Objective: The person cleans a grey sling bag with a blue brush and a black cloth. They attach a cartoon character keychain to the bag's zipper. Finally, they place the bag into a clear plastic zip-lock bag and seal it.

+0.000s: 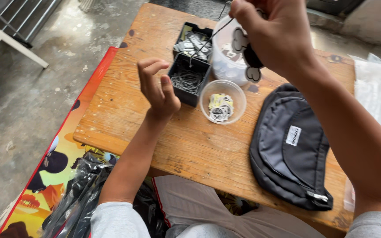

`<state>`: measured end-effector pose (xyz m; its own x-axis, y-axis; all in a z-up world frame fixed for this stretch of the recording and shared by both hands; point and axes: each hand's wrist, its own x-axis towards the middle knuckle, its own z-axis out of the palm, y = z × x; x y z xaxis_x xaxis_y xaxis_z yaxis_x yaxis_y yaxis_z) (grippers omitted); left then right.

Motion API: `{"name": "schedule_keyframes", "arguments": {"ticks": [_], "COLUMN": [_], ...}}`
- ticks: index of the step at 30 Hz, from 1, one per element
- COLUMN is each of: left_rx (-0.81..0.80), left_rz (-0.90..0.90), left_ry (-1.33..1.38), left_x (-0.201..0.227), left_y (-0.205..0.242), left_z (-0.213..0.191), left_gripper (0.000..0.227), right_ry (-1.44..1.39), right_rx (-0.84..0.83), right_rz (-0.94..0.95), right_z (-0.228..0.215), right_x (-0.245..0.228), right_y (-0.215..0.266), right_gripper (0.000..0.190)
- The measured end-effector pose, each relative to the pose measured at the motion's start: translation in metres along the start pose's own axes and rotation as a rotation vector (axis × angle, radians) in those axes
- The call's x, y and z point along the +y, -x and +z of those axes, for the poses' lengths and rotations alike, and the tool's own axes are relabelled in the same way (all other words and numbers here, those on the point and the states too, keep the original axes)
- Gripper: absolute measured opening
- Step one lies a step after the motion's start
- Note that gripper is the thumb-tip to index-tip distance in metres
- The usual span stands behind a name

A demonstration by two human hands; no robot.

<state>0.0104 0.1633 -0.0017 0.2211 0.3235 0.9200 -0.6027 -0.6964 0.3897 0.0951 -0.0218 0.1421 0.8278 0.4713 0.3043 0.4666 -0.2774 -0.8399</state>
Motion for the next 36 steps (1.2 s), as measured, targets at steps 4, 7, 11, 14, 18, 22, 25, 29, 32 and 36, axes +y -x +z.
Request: {"name": "schedule_keyframes", "arguments": {"ticks": [4, 7, 11, 14, 18, 22, 25, 29, 32, 36], "left_rx": [-0.045, -0.319, -0.836, -0.888, -0.931, -0.93, -0.933, -0.916, -0.914, -0.949], "left_rz": [0.038, -0.096, -0.525, -0.653, -0.859, -1.001, -1.09, -1.073, -1.057, -0.953], "left_ry": [0.124, 0.383, 0.778, 0.876, 1.04, 1.215, 1.275, 1.169, 1.123, 1.055], "left_x": [0.043, 0.103, 0.173, 0.196, 0.201, 0.197, 0.186, 0.177, 0.171, 0.163], "left_y": [-0.002, 0.001, 0.017, 0.041, 0.073, 0.081, 0.087, 0.097, 0.106, 0.118], "left_z": [0.011, 0.031, 0.069, 0.099, 0.119, 0.128, 0.129, 0.126, 0.123, 0.122], "left_gripper": [0.026, 0.023, 0.038, 0.025, 0.005, 0.007, 0.011, 0.009, 0.008, 0.006], "right_ry": [0.074, 0.049, 0.081, -0.017, -0.21, -0.412, -0.434, -0.568, -0.686, -0.726], "right_rx": [0.114, 0.204, 0.349, 0.474, 0.546, 0.652, 0.652, 0.564, 0.5, 0.441], "right_rz": [-0.136, -0.041, 0.055, 0.104, 0.103, 0.065, 0.03, 0.104, 0.204, 0.32], "right_z": [-0.039, -0.058, -0.071, -0.081, -0.111, -0.132, -0.139, -0.133, -0.126, -0.114], "right_x": [-0.007, -0.003, 0.023, 0.045, 0.093, 0.111, 0.124, 0.131, 0.134, 0.143], "right_y": [0.052, 0.102, 0.162, 0.193, 0.23, 0.238, 0.244, 0.252, 0.257, 0.265], "right_gripper": [0.02, 0.017, 0.013, 0.012, 0.012, 0.014, 0.014, 0.007, 0.004, 0.011]}}
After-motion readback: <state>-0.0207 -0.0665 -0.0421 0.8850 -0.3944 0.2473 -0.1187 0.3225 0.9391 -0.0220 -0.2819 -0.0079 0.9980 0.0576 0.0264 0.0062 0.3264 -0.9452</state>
